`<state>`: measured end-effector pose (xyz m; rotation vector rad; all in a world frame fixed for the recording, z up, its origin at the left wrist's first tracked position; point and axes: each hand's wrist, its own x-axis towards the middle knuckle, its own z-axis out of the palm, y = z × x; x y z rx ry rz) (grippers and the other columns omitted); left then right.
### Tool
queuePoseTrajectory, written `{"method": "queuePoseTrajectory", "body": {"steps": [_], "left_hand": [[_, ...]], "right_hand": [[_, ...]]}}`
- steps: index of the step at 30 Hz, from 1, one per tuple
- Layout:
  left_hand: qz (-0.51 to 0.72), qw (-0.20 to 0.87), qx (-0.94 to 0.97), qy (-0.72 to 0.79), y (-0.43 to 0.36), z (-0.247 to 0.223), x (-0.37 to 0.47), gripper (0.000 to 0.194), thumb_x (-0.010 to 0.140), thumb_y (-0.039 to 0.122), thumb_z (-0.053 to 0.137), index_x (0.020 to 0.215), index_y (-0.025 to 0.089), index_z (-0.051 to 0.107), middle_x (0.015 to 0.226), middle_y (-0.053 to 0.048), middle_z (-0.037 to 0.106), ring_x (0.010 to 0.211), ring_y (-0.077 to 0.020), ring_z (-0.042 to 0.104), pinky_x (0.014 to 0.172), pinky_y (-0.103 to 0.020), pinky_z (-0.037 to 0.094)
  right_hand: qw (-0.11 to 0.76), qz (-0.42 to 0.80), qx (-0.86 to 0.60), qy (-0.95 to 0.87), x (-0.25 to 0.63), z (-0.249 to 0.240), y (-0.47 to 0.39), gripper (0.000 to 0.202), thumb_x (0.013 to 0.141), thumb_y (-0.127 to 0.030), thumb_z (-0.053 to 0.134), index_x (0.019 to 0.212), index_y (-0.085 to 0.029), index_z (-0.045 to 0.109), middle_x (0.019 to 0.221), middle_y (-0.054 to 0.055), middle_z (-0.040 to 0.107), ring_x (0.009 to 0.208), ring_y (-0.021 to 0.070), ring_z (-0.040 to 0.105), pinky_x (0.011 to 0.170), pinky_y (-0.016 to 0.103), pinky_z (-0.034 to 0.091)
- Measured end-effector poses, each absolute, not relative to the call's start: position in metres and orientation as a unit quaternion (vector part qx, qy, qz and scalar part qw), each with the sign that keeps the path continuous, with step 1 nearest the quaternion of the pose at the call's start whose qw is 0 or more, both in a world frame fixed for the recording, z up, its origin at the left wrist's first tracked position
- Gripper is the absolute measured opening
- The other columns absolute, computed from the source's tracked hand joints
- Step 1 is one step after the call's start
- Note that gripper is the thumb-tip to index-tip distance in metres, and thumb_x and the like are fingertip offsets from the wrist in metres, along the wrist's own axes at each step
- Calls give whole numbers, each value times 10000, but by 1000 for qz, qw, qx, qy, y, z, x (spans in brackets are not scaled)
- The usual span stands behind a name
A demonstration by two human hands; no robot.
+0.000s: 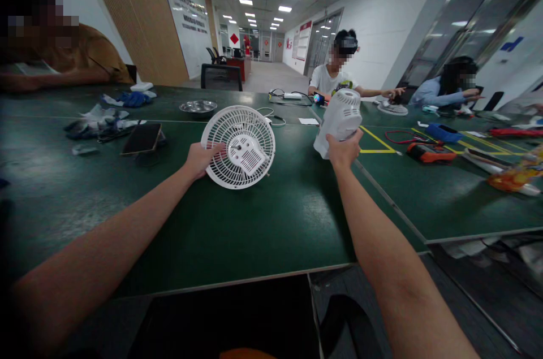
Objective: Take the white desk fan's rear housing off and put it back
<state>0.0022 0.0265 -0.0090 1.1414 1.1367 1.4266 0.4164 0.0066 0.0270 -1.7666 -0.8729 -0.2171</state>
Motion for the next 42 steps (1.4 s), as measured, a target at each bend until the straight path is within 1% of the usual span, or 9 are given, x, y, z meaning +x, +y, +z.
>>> {"method": "queuePoseTrajectory", "body": {"steps": [5, 10, 13, 17, 22, 29, 32, 38, 42], "left_hand": [[594, 476, 462, 456, 27, -10, 3, 183, 740, 172, 808, 881, 81, 733, 840, -112, 757, 717, -208, 727, 766, -396, 625], [584, 479, 466, 462, 24, -7, 2, 169, 760, 169, 793, 888, 76, 731, 845, -120, 757, 717, -213, 726, 761, -407, 624], [587, 479, 467, 456, 23, -6, 3, 174, 759, 171, 796, 885, 72, 729, 848, -119, 755, 723, -217, 725, 762, -412, 622], [583, 477, 461, 468, 23, -5, 4, 161, 765, 162, 788, 885, 73, 728, 832, -116, 753, 716, -215, 725, 757, -411, 620], [580, 473, 458, 480, 24, -5, 4, 130, 775, 147, 778, 877, 81, 731, 833, -114, 757, 716, -214, 730, 758, -406, 624], [593, 474, 457, 464, 28, -9, 4, 148, 752, 163, 801, 858, 86, 730, 801, -108, 753, 686, -208, 725, 757, -419, 631], [599, 471, 461, 456, 28, -11, 4, 137, 746, 167, 803, 831, 86, 732, 784, -104, 751, 673, -206, 721, 748, -415, 633], [602, 474, 464, 446, 26, -10, 4, 156, 736, 183, 810, 827, 91, 723, 783, -93, 748, 673, -201, 720, 750, -411, 629], [600, 476, 461, 448, 25, -9, 5, 176, 732, 179, 805, 858, 96, 714, 804, -89, 747, 707, -207, 723, 778, -417, 619]], "right_hand": [[555, -68, -759, -334, 427, 25, 8, 770, 596, -362, 792, 1261, -199, 439, 1205, 173, 654, 1108, 382, 645, 992, 533, 462], [581, -94, -738, -329, 430, 23, 12, 769, 604, -417, 780, 1264, -196, 452, 1315, 201, 589, 1252, 406, 555, 1051, 589, 402], [614, -127, -691, -359, 437, 22, 16, 760, 622, -430, 781, 1265, -172, 468, 1313, 185, 593, 1261, 370, 552, 1071, 553, 405], [658, -108, -634, -391, 448, 18, 24, 728, 646, -380, 772, 1271, -157, 470, 1243, 148, 629, 1143, 305, 625, 1018, 471, 473], [669, -107, -610, -410, 451, 17, 26, 738, 699, -358, 722, 1345, -157, 425, 1291, 164, 593, 1188, 312, 598, 1014, 478, 473], [620, -198, -634, -417, 430, 32, 4, 863, 676, -415, 769, 1418, -163, 408, 1326, 193, 553, 1218, 368, 521, 1054, 586, 394], [604, -219, -597, -480, 405, 37, -6, 860, 689, -450, 771, 1419, -153, 425, 1286, 184, 565, 1170, 350, 532, 1032, 559, 418], [529, -48, -607, -591, 347, 13, -5, 788, 701, -552, 749, 1343, -149, 534, 1110, 121, 692, 857, 254, 619, 855, 434, 518], [466, 43, -646, -603, 335, -6, 4, 762, 691, -571, 761, 1298, -146, 580, 1105, 127, 721, 833, 251, 643, 845, 417, 523]]}}
